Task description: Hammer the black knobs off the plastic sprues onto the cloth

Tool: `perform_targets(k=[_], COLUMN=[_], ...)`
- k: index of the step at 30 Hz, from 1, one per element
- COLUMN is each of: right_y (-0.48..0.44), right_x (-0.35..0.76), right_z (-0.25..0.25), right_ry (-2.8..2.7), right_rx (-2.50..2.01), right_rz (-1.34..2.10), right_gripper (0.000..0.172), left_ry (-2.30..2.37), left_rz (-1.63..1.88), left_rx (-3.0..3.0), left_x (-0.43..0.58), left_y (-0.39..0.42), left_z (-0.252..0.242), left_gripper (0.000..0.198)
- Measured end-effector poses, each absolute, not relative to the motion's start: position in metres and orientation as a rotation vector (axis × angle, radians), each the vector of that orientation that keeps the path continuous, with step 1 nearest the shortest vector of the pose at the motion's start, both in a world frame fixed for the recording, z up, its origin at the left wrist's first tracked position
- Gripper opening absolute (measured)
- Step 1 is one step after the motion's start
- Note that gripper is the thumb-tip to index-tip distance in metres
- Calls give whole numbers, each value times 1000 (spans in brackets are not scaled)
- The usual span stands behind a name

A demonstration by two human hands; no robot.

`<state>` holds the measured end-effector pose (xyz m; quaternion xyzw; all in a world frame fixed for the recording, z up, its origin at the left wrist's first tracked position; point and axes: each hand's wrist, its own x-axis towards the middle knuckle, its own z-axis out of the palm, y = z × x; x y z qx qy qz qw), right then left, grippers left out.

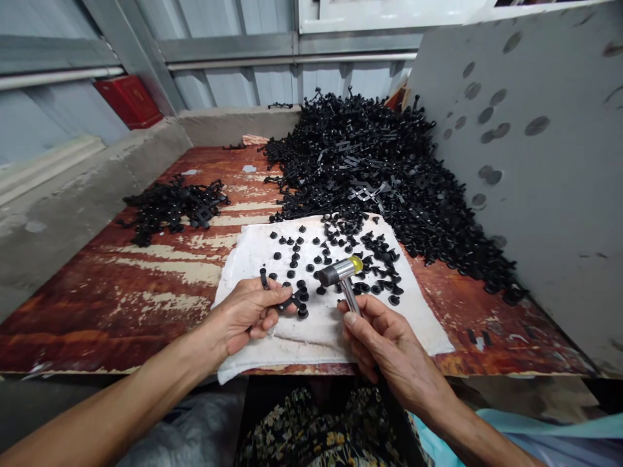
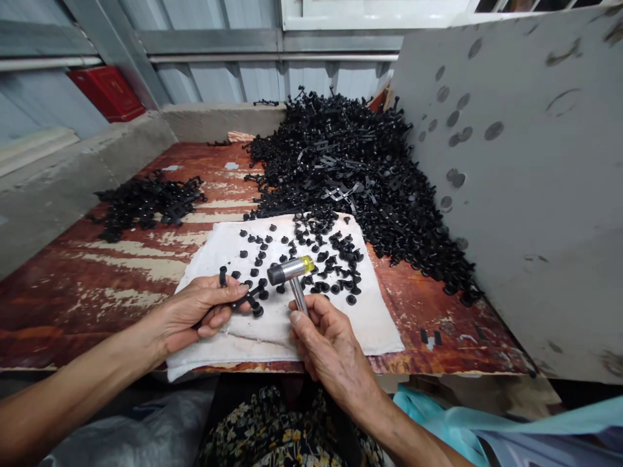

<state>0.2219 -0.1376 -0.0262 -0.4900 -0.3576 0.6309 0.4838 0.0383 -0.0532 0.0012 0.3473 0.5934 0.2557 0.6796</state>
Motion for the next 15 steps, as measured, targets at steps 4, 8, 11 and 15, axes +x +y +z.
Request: perform_targets(k=[4, 8, 11, 15], right_y=[-139, -143, -145, -141], right_x=[223, 228, 234, 240], right_z=[-30, -29, -21, -11], right_ry=[-895, -1059, -1392, -1849], right_rx=[-1186, -1265, -1391, -1238], right_rz=[1546, 1471, 1180, 549], right_gripper=[33, 29, 23, 55], left_ry=[1349, 1371, 1382, 1403], left_rz=[572, 558, 544, 536], left_rx=[776, 781, 801, 822], left_x=[39, 39, 39, 41], left_y=[-54, -53, -53, -54], left_z=[1, 0, 1, 4], left_gripper=[18, 19, 20, 20])
